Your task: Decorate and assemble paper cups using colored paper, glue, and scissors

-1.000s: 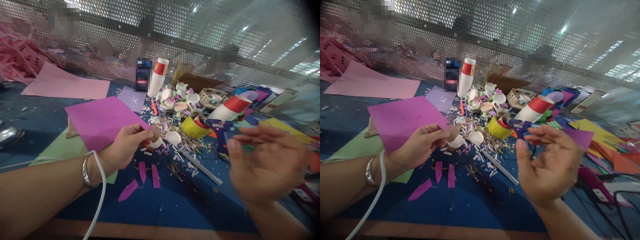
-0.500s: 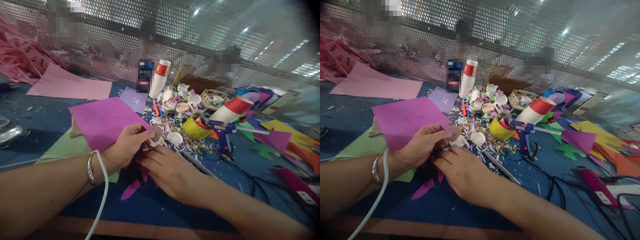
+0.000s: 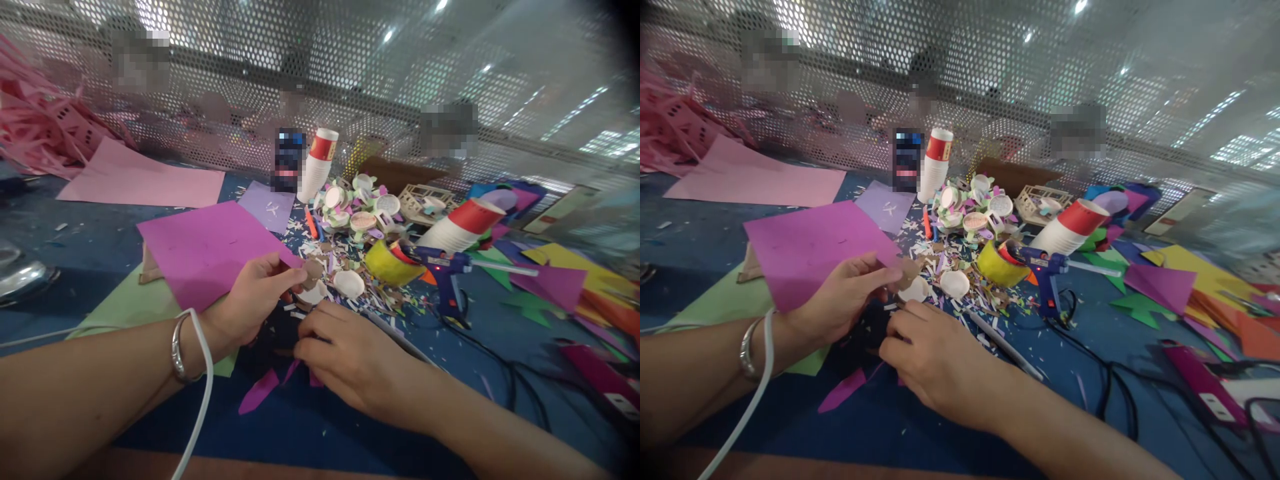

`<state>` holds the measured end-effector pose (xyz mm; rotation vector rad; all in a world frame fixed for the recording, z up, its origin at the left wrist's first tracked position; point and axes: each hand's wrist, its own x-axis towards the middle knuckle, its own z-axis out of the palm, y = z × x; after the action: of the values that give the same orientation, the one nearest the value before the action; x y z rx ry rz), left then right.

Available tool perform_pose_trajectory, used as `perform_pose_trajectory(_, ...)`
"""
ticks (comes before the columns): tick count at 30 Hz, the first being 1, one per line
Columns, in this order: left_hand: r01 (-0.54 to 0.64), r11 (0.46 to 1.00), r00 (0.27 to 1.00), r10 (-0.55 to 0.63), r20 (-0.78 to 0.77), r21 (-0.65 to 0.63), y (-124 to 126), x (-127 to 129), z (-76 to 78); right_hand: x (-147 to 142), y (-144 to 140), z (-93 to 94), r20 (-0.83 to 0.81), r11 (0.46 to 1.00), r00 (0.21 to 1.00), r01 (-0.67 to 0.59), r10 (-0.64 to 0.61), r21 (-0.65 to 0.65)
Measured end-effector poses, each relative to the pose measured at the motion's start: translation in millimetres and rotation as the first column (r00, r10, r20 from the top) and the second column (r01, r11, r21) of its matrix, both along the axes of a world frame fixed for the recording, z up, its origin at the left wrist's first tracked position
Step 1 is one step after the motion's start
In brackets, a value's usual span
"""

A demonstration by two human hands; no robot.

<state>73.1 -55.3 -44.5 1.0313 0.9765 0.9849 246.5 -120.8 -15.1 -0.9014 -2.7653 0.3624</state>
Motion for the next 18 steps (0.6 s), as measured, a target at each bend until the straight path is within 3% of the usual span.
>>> perform_pose_trajectory(5,0.041,0.999,0.992,-0.038,0.120,-0.026,-0.8,1.8,0.8,13.8,0.6,-2.1,-0.253,0.994,0.961,0.114,-0.111,-0.004)
perform_pose_trajectory(9,0.096,0.995,0.976,-0.086,0.202,-0.040,-1.0,1.0,-0.2,20.0,4.0,1.4,-0.417,0.951,0.855,0.284,-0.308,-0.119)
perform_pose_trajectory(14,0.152,0.985,0.965,-0.132,0.225,-0.075,-5.2,-0.3,0.0,24.4,13.1,-4.1,-0.554,0.807,0.588,0.410,-0.590,-0.425)
perform_pose_trajectory(18,0.167,0.986,0.974,-0.164,0.158,-0.004,-9.9,0.5,3.4,24.6,18.8,-11.0,-0.570,0.670,0.355,0.329,-0.741,-0.665)
